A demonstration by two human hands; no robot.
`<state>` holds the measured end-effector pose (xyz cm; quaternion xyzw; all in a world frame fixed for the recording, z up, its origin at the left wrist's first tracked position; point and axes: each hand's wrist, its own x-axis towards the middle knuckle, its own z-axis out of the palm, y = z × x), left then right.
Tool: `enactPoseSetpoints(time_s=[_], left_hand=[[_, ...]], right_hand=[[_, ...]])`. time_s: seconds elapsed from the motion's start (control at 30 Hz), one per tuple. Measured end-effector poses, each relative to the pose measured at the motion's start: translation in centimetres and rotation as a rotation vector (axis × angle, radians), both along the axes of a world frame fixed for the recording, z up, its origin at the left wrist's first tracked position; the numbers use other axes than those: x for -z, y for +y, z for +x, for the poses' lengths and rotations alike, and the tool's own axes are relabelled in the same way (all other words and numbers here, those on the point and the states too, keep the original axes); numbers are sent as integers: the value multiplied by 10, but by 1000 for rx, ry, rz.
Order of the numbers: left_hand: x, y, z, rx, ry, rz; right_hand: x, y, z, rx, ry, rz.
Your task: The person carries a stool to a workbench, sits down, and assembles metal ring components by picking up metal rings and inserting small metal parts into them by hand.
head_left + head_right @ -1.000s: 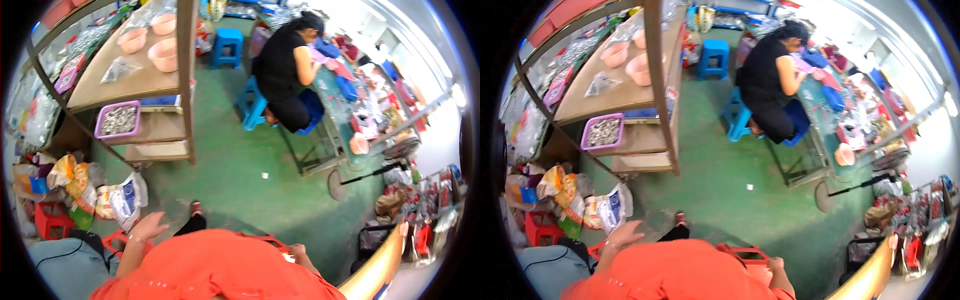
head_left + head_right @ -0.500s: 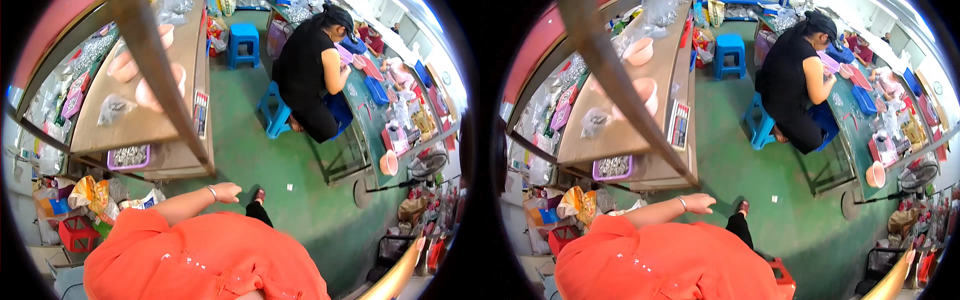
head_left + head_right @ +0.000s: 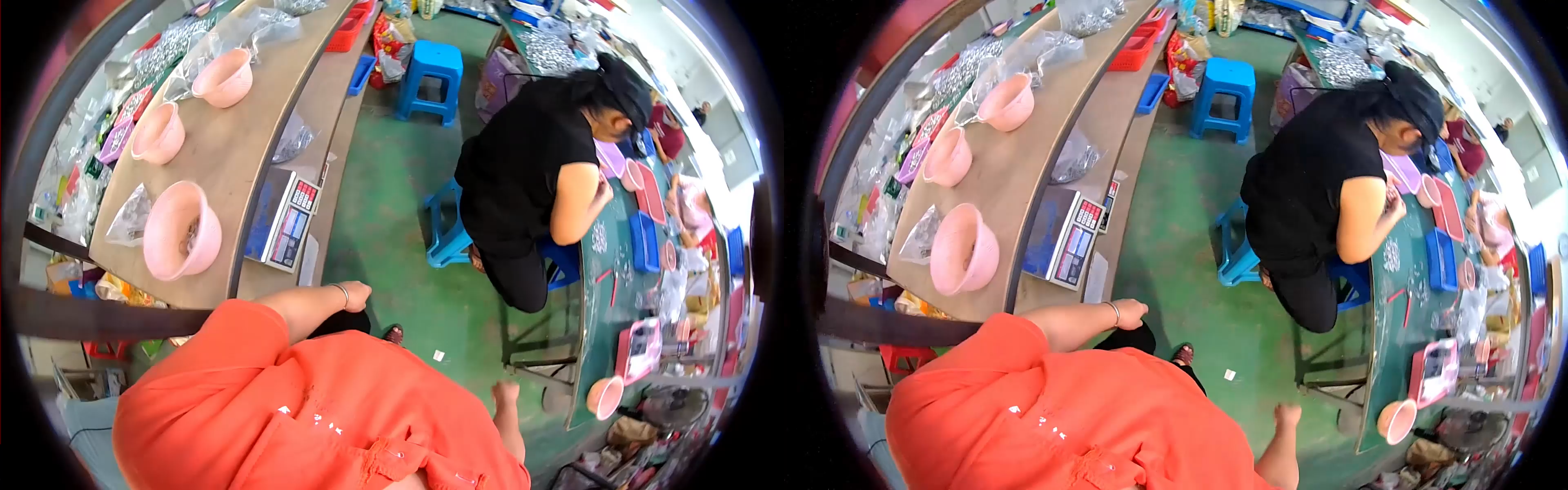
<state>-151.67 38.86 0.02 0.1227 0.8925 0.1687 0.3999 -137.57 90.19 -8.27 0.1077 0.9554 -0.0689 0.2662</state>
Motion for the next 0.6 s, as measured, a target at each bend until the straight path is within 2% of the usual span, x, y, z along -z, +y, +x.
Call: enactPoseSetpoints(time_s=[0.07,0.17,0.23,0.3,0.37,0.43,0.5,0.6], left_hand=[[1,-1,-28,-40,-3,-5],[14,-12,-70,-33,-54,-18],[23,-27,-105,-17,-62,-23],[24,-45,-154,2,-66,-40],[15,-63,-198,0,-45,-81],[-3,-82,-244,25,-63,-89],[-3,-97,-279,-9,-29,-122],[5,-111,-321,111,102,-93]], right_hand=[[-22,-58,-115,366,287,-381],[-79,-180,-235,177,293,-723],[-78,-241,-285,79,226,-860],[-61,-280,-323,-198,241,-678],[-88,-318,-349,-173,46,-653],[-72,-333,-377,-217,-90,-690],[-65,-351,-403,-273,-107,-560],[-69,-381,-451,-380,-164,-483]])
